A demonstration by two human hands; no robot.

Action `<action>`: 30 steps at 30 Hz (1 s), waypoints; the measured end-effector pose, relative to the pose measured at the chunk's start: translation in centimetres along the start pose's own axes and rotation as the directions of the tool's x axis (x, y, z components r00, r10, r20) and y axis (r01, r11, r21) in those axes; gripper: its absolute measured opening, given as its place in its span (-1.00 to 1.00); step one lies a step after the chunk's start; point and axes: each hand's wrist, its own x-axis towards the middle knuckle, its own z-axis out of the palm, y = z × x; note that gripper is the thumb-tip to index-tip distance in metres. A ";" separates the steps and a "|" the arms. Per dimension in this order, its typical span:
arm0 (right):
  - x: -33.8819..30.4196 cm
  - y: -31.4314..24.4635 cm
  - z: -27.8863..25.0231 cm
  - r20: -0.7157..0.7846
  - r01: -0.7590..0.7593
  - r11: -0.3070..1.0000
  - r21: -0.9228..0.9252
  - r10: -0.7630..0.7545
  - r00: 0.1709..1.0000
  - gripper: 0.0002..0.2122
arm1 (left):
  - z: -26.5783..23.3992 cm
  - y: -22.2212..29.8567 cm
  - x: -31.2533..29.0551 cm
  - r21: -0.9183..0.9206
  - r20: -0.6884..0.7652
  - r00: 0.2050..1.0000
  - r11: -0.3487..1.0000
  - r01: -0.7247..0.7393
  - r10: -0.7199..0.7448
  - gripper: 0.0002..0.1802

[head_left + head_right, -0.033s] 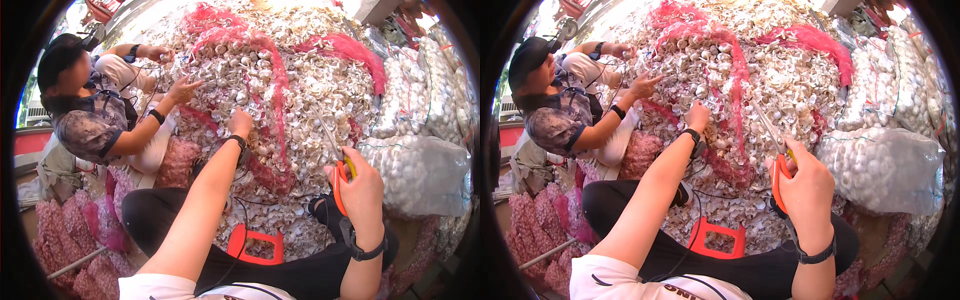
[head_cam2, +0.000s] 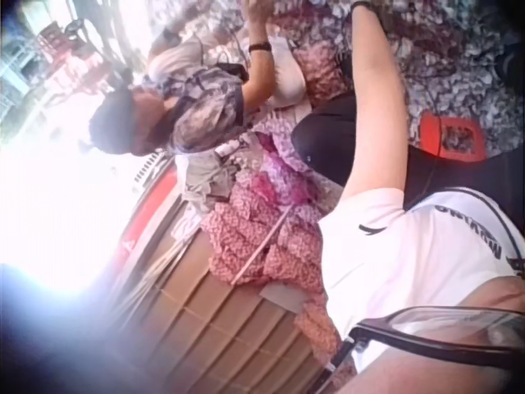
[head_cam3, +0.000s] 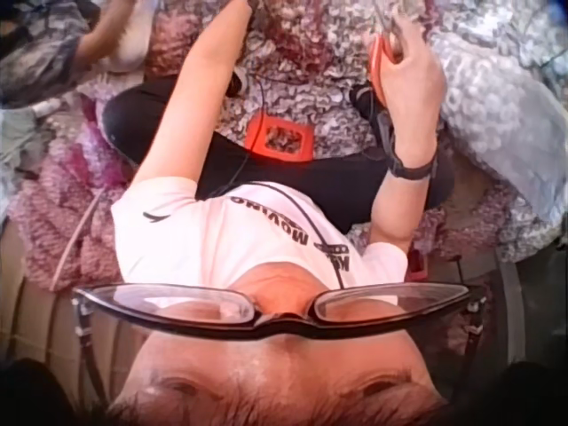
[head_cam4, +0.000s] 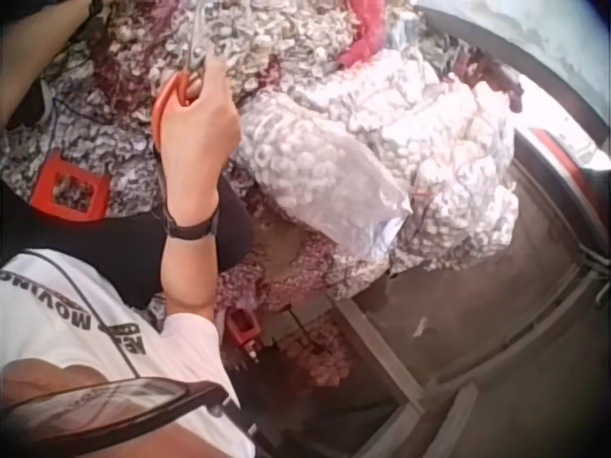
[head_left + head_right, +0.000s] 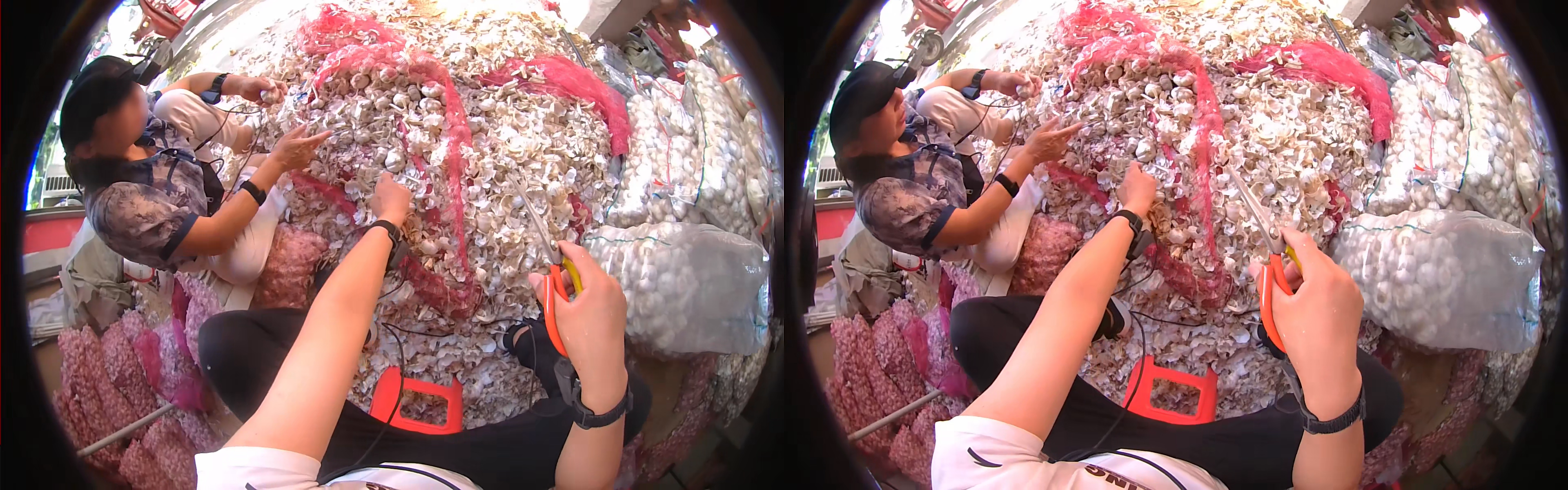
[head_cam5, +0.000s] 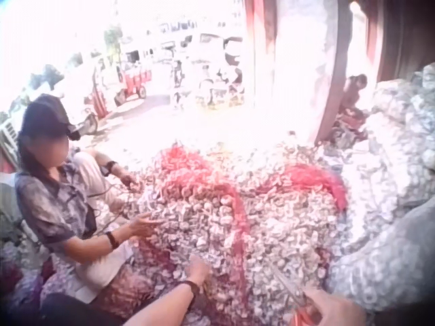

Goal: The person trims garlic bulbs using shears, places them into a plastic bag, and ties the bag with a yellow rubber band. After setting the bag aside, they continue trimming more garlic bulbs from the pile.

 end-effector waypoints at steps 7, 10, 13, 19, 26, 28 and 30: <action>0.1 0.5 0.4 0.007 -0.059 0.998 0.032 0.059 0.998 -0.61 | 1.0 -2.0 7.6 -0.074 -0.168 0.959 0.967 -0.245 0.230 -0.31; 0.1 0.1 0.5 0.034 -0.055 0.998 0.013 0.055 0.998 -0.59 | 1.2 -1.5 8.2 -0.040 -0.039 0.979 0.978 -0.202 0.201 -0.24; 0.1 -0.2 0.7 0.013 0.006 1.000 0.027 -0.006 1.000 -0.56 | 1.7 -2.7 10.1 -0.211 -0.002 0.975 0.953 -0.218 0.222 -0.30; 0.5 -0.1 1.4 0.022 0.033 0.999 0.018 -0.034 0.999 -0.55 | 0.0 -5.2 9.2 -0.453 0.051 0.981 0.879 -0.146 0.189 -0.57; 0.6 -0.8 1.9 0.034 0.018 1.000 0.006 -0.018 0.999 -0.57 | 3.7 -10.8 7.4 0.089 -0.092 0.986 0.988 -0.128 0.137 -0.45; 0.5 -0.8 1.8 0.041 0.028 1.000 0.008 -0.029 0.999 -0.58 | 3.6 -11.2 7.2 0.019 -0.072 0.988 0.991 -0.135 0.136 -0.40; 0.5 -0.9 1.9 0.049 0.057 0.998 0.015 -0.057 0.997 -0.60 | 1.9 -12.1 7.7 -0.289 -0.050 0.988 0.945 -0.155 0.147 -0.43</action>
